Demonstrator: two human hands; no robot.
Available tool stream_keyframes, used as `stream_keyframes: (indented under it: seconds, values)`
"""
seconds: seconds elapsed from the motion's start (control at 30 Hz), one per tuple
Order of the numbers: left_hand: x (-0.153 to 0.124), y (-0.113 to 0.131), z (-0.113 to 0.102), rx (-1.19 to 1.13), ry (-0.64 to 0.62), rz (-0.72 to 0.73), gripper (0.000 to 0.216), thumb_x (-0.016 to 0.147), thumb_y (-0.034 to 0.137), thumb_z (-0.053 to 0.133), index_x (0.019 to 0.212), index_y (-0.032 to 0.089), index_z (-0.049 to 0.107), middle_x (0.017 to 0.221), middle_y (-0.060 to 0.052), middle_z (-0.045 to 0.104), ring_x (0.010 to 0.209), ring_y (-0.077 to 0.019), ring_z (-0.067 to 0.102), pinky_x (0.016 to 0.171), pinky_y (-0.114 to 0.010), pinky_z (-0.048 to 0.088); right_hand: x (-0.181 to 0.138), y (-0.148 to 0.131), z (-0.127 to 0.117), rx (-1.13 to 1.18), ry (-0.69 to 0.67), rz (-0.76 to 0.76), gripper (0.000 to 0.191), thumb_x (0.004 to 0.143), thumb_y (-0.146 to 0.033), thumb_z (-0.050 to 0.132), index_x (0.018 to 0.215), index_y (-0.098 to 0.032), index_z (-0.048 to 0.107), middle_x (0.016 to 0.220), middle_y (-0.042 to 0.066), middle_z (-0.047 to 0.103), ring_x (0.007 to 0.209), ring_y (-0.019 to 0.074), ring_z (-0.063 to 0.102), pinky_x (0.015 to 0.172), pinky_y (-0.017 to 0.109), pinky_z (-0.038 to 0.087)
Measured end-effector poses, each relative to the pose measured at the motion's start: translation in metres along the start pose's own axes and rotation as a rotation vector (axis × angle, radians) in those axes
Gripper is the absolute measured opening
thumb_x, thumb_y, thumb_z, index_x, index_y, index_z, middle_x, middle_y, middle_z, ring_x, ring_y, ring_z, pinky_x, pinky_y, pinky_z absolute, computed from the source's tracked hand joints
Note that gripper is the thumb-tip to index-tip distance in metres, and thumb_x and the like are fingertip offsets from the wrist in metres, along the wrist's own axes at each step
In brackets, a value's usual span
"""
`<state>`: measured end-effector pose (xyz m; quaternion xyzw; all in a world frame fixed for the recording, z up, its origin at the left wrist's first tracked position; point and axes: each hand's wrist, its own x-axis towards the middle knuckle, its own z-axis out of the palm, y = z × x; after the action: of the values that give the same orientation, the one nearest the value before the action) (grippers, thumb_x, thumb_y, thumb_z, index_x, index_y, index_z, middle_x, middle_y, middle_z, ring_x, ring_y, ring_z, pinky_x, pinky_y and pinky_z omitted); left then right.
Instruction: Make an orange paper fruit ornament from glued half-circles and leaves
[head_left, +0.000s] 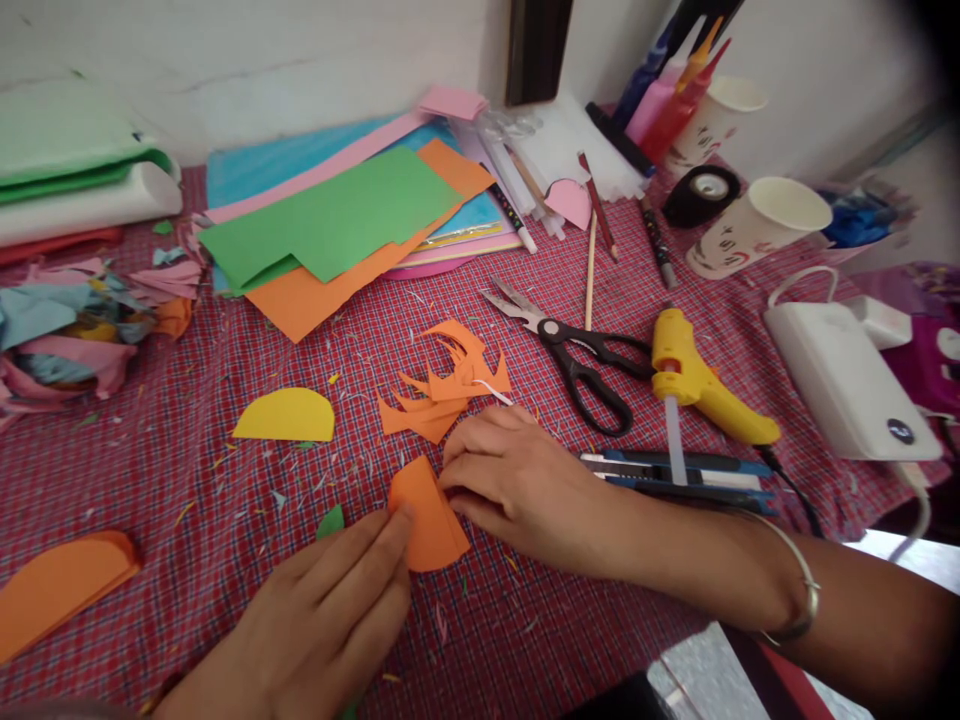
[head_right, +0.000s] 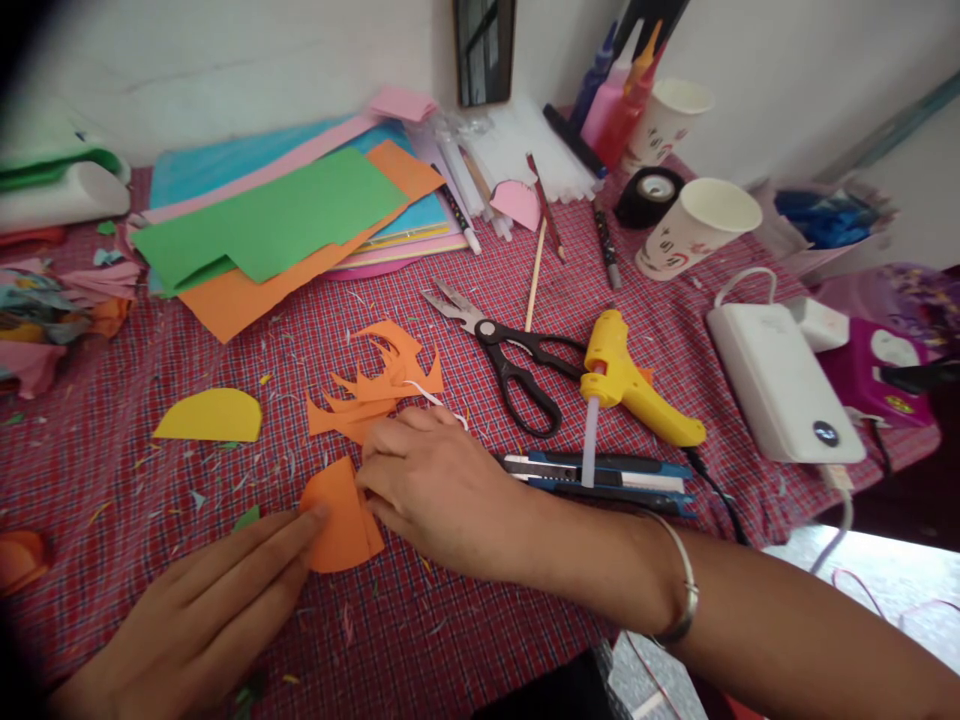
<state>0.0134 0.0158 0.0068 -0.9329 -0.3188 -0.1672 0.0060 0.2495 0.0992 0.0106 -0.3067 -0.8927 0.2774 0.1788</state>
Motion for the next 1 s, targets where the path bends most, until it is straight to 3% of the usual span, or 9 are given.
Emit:
stream_keyframes:
  seconds: [0.1, 0.27, 0.57, 1.0]
  values:
    - [-0.001, 0.000, 0.001, -0.021, 0.002, -0.025, 0.035, 0.087, 0.000, 0.034, 0.099, 0.017, 0.062, 0.116, -0.008, 0.067, 0.116, -0.0214, 0.056, 0.090, -0.032, 0.049, 0.000, 0.000, 0.000, -0.008, -0.004, 0.007, 0.010, 0.090, -0.020, 0.062, 0.086, -0.016, 0.071, 0.093, 0.004, 0.065, 0.089, 0.0189, 0.052, 0.082, 0.032, 0.037]
    - [0.010, -0.004, -0.006, 0.011, -0.003, 0.034, 0.033, 0.089, 0.000, 0.034, 0.093, 0.016, 0.063, 0.106, -0.007, 0.070, 0.106, -0.0185, 0.060, 0.088, -0.028, 0.048, -0.001, 0.001, 0.001, 0.000, -0.008, 0.004, 0.012, 0.091, -0.021, 0.060, 0.087, -0.016, 0.071, 0.093, 0.004, 0.065, 0.089, 0.0188, 0.052, 0.083, 0.033, 0.038]
    - [-0.013, 0.001, 0.005, -0.042, -0.047, -0.013, 0.035, 0.089, 0.003, 0.034, 0.108, 0.015, 0.062, 0.123, -0.011, 0.064, 0.121, -0.0261, 0.053, 0.095, -0.039, 0.047, -0.001, 0.002, 0.000, 0.024, -0.025, 0.001, 0.007, 0.087, -0.019, 0.061, 0.090, -0.016, 0.068, 0.098, 0.004, 0.064, 0.093, 0.0193, 0.052, 0.087, 0.034, 0.038]
    - [-0.008, -0.001, 0.003, -0.057, -0.002, -0.021, 0.031, 0.091, 0.002, 0.036, 0.106, 0.012, 0.061, 0.118, -0.012, 0.065, 0.117, -0.0268, 0.054, 0.096, -0.040, 0.045, 0.000, -0.001, -0.007, 0.017, -0.100, 0.016, 0.004, 0.081, -0.017, 0.065, 0.083, -0.018, 0.061, 0.097, 0.004, 0.061, 0.093, 0.0201, 0.049, 0.088, 0.035, 0.036]
